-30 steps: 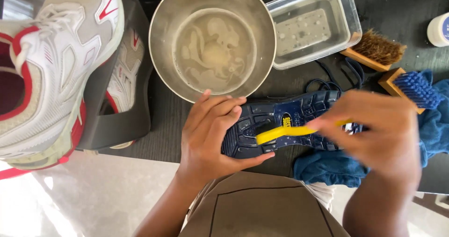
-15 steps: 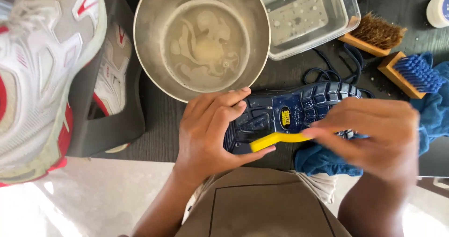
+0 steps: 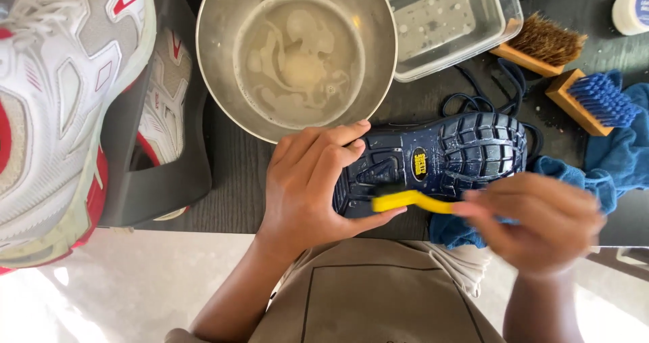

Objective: The person wipes the sole of a blue shoe with a blue cloth, then uses a yellow brush dipped in soapy water to scrub the shoe's sole. The person repeatedly dips the brush into a metal bowl of water and scrubs the shoe's textured bottom.

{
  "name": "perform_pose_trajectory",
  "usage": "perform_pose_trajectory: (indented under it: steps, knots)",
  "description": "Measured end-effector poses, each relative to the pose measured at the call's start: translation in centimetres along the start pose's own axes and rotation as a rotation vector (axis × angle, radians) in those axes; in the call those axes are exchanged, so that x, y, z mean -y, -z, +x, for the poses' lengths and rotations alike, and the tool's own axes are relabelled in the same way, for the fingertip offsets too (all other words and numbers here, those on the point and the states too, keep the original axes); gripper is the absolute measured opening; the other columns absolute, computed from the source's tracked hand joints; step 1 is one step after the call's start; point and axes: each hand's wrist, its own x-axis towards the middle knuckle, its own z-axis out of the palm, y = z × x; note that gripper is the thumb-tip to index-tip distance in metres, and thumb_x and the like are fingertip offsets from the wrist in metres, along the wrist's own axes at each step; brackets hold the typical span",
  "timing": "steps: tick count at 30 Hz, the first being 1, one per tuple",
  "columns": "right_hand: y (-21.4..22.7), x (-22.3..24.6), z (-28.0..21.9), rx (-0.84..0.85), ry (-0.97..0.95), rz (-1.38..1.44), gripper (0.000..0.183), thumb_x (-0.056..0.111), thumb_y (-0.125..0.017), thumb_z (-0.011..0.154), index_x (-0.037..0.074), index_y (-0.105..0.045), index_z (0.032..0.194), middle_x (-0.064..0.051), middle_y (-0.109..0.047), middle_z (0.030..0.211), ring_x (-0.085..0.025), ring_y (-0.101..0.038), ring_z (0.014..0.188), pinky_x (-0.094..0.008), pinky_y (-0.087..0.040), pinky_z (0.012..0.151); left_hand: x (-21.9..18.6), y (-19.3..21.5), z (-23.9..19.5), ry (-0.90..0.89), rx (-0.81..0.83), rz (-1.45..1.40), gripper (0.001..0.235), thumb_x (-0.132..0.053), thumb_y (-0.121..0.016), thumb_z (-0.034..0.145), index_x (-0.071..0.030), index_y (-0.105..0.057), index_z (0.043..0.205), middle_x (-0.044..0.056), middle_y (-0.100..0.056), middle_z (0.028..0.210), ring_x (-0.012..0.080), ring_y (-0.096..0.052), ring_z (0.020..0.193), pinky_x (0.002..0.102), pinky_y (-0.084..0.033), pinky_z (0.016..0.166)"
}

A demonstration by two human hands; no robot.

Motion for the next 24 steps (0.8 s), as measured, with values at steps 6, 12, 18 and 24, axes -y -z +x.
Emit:
perform_pose_trajectory:
  steps: [6, 12, 18, 24]
  knots:
    - [-1.4, 0.3, 1.3, -0.001, 0.112, -0.021, 0.022, 0.011, -0.083, 0.083, 0.006, -0.067, 0.069, -0.012, -0.072, 0.068, -0.015, -0.070, 0.055, -0.019, -0.054, 0.042, -0.3, 0.2, -0.5, 0.011, -0.007, -0.015, 0.062, -0.055, -0.087, 0.081, -0.004, -0.055, 0.097, 0.012, -0.072, 0.120, 0.0254, -0.071, 0.098, 0.038, -0.046, 0.083]
    - [-1.4, 1.4, 1.8, 0.036, 0.045, -0.087, 0.020, 0.019, -0.086, 0.082, 0.007, -0.073, 0.072, -0.009, -0.073, 0.070, -0.015, -0.066, 0.054, -0.024, -0.049, 0.045, -0.3, 0.4, -0.6, 0.016, -0.029, -0.056, 0.059, -0.054, -0.081, 0.084, -0.003, -0.055, 0.098, 0.012, -0.072, 0.120, 0.0244, -0.071, 0.093, 0.038, -0.045, 0.080]
    - [0.1, 1.6, 4.3, 0.152, -0.098, 0.007, 0.022, 0.017, -0.079, 0.085, 0.003, -0.073, 0.070, -0.009, -0.070, 0.060, -0.013, -0.061, 0.042, -0.019, -0.042, 0.033, -0.4, 0.3, -0.9, 0.031, -0.008, -0.056, 0.062, -0.054, -0.085, 0.082, -0.003, -0.055, 0.101, 0.012, -0.071, 0.123, 0.0260, -0.073, 0.102, 0.039, -0.047, 0.087]
    - [1.5, 2.0, 5.4, 0.224, -0.180, 0.057, 0.013, 0.015, -0.076, 0.084, 0.008, -0.074, 0.073, -0.004, -0.068, 0.060, -0.010, -0.058, 0.043, -0.022, -0.040, 0.038, 0.2, -0.2, -1.3, 0.039, 0.002, -0.076, 0.058, -0.055, -0.077, 0.086, -0.003, -0.057, 0.104, 0.011, -0.071, 0.125, 0.0258, -0.072, 0.101, 0.040, -0.045, 0.084]
